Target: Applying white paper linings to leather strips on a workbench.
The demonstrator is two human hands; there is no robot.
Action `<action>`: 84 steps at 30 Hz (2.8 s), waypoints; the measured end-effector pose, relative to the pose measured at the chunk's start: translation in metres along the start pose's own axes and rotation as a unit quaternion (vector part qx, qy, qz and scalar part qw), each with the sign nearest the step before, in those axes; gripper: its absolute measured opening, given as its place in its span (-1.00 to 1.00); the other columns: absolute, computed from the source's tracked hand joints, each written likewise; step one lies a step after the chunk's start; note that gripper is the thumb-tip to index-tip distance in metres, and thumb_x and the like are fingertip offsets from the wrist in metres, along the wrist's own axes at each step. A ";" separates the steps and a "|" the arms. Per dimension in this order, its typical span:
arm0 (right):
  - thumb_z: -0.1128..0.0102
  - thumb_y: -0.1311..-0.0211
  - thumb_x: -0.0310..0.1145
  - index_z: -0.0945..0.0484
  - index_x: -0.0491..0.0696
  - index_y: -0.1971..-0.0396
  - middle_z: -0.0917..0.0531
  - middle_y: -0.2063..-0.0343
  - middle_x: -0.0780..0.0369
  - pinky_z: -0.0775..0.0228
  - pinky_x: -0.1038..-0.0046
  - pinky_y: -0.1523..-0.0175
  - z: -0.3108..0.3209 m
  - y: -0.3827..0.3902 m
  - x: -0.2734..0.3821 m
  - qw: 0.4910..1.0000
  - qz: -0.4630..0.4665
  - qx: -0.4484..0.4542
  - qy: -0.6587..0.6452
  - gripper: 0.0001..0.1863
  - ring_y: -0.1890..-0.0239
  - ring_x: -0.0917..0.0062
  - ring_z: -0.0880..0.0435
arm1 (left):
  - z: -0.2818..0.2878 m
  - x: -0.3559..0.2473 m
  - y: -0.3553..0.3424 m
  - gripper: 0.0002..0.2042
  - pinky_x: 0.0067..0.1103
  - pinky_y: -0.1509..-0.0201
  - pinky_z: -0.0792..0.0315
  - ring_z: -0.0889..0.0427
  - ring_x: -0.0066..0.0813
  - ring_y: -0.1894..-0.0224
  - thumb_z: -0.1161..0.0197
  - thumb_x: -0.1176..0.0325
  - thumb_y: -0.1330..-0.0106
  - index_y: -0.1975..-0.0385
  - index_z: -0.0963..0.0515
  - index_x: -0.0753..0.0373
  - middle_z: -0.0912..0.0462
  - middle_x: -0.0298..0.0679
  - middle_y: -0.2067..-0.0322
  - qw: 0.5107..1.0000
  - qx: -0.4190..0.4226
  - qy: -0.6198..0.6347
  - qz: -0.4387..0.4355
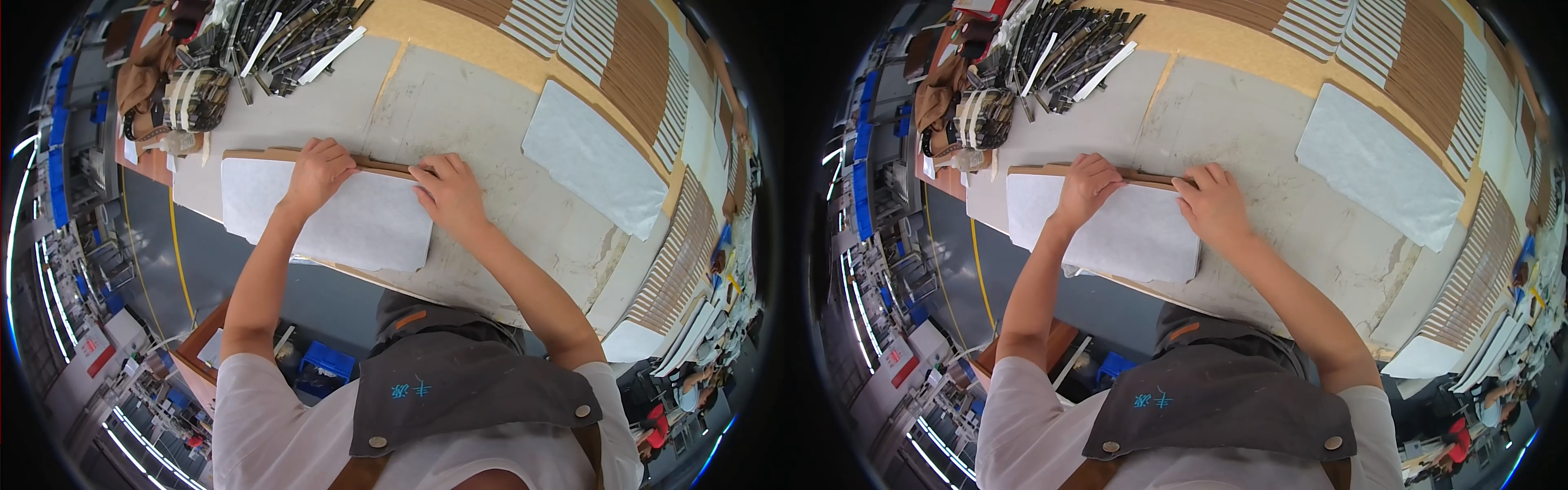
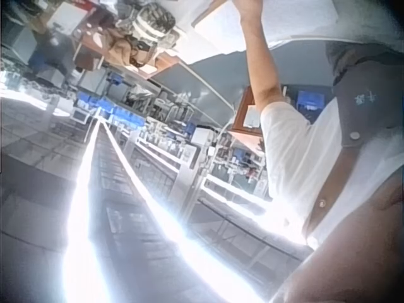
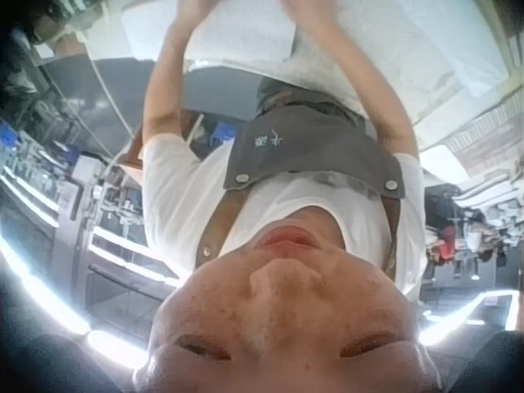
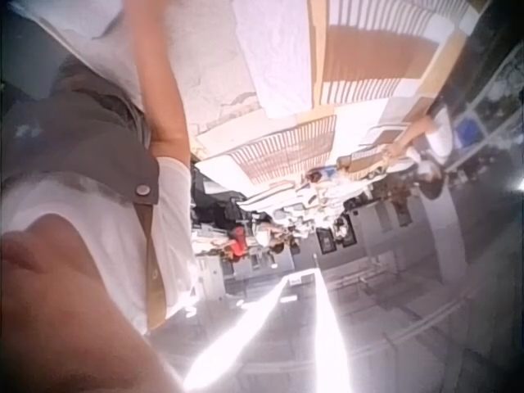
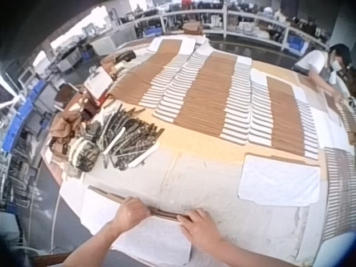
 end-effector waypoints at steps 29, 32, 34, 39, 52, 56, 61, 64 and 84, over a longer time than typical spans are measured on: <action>-0.26 -0.02 -0.45 -0.53 -0.07 0.45 -0.57 0.53 0.37 -0.31 0.71 0.35 0.224 0.231 -0.239 0.779 -0.491 -0.160 -0.356 -0.90 0.49 0.78 -0.48 | -0.059 -0.042 -0.097 -0.69 -0.67 0.31 -0.38 -0.46 -0.65 0.42 -0.31 0.45 -0.01 0.23 -0.51 0.42 -0.58 -0.32 0.44 0.867 0.235 0.355 0.257; -0.27 -0.02 -0.41 -0.52 -0.09 0.44 -0.57 0.53 0.35 -0.31 0.71 0.34 0.274 0.264 -0.289 0.748 -0.524 -0.196 -0.356 -0.87 0.49 0.77 -0.48 | -0.116 -0.092 -0.157 -0.66 -0.65 0.26 -0.40 -0.50 -0.61 0.38 -0.29 0.43 -0.03 0.18 -0.50 0.41 -0.58 -0.30 0.39 0.842 0.240 0.419 0.240; -0.28 -0.02 -0.36 -0.52 -0.08 0.42 -0.57 0.53 0.35 -0.31 0.72 0.34 0.300 0.272 -0.316 0.751 -0.554 -0.189 -0.306 -0.84 0.50 0.77 -0.48 | -0.138 -0.108 -0.189 -0.67 -0.66 0.29 -0.40 -0.49 -0.62 0.41 -0.29 0.43 -0.03 0.18 -0.50 0.41 -0.58 -0.30 0.40 0.827 0.237 0.446 0.248; -0.29 0.01 -0.34 -0.52 -0.19 0.37 -0.58 0.51 0.29 -0.33 0.69 0.37 0.305 0.260 -0.375 0.754 -0.544 -0.235 -0.283 -0.74 0.48 0.72 -0.51 | -0.167 -0.091 -0.236 -0.76 -0.72 0.53 -0.24 -0.35 -0.72 0.58 -0.30 0.38 -0.05 0.31 -0.54 0.36 -0.51 -0.40 0.57 0.849 0.169 0.399 0.302; -0.27 0.02 -0.41 -0.53 -0.23 0.36 -0.53 0.55 0.35 -0.28 0.67 0.39 0.295 0.277 -0.400 0.767 -0.575 -0.206 -0.196 -0.76 0.51 0.74 -0.41 | -0.186 -0.065 -0.241 -0.71 -0.66 0.65 -0.09 -0.16 -0.72 0.68 -0.31 0.28 -0.06 0.68 -0.44 0.36 -0.32 -0.44 0.76 0.888 0.113 0.305 0.326; -0.28 0.04 -0.37 -0.53 -0.23 0.42 -0.52 0.57 0.36 -0.25 0.67 0.42 0.297 0.283 -0.406 0.774 -0.582 -0.195 -0.153 -0.76 0.53 0.75 -0.38 | -0.186 -0.060 -0.240 -0.69 -0.66 0.65 -0.11 -0.17 -0.72 0.69 -0.31 0.27 -0.06 0.71 -0.41 0.36 -0.32 -0.44 0.76 0.902 0.113 0.265 0.320; -0.29 0.06 -0.34 -0.54 -0.21 0.45 -0.52 0.59 0.32 -0.26 0.62 0.44 0.298 0.297 -0.417 0.777 -0.588 -0.190 -0.117 -0.76 0.56 0.71 -0.39 | -0.189 -0.063 -0.242 -0.65 -0.62 0.68 -0.10 -0.16 -0.69 0.71 -0.33 0.25 -0.04 0.76 -0.36 0.35 -0.30 -0.42 0.79 0.894 0.116 0.283 0.328; -0.28 0.06 -0.33 -0.54 -0.19 0.45 -0.55 0.57 0.24 -0.32 0.53 0.41 0.312 0.282 -0.403 0.815 -0.550 -0.181 0.022 -0.76 0.56 0.57 -0.48 | -0.183 -0.067 -0.247 -0.63 -0.60 0.69 -0.10 -0.14 -0.67 0.73 -0.35 0.25 -0.01 0.78 -0.34 0.35 -0.27 -0.39 0.81 0.915 0.108 0.236 0.310; -0.19 -0.02 -0.26 -0.53 -0.21 0.45 -0.59 0.59 0.13 -0.37 0.45 0.35 0.301 0.285 -0.402 0.793 -0.581 -0.182 0.012 -0.72 0.53 0.43 -0.56 | -0.177 -0.054 -0.246 -0.58 -0.64 0.70 -0.08 -0.13 -0.69 0.75 -0.35 0.24 -0.02 0.83 -0.26 0.30 -0.23 -0.41 0.83 0.915 0.097 0.218 0.325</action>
Point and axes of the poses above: each hand's wrist, its own y-axis away from the middle knuckle, its own z-axis out of the back of the hand, x = y × z, the point moved 10 cm from there along -y, towards the middle knuckle
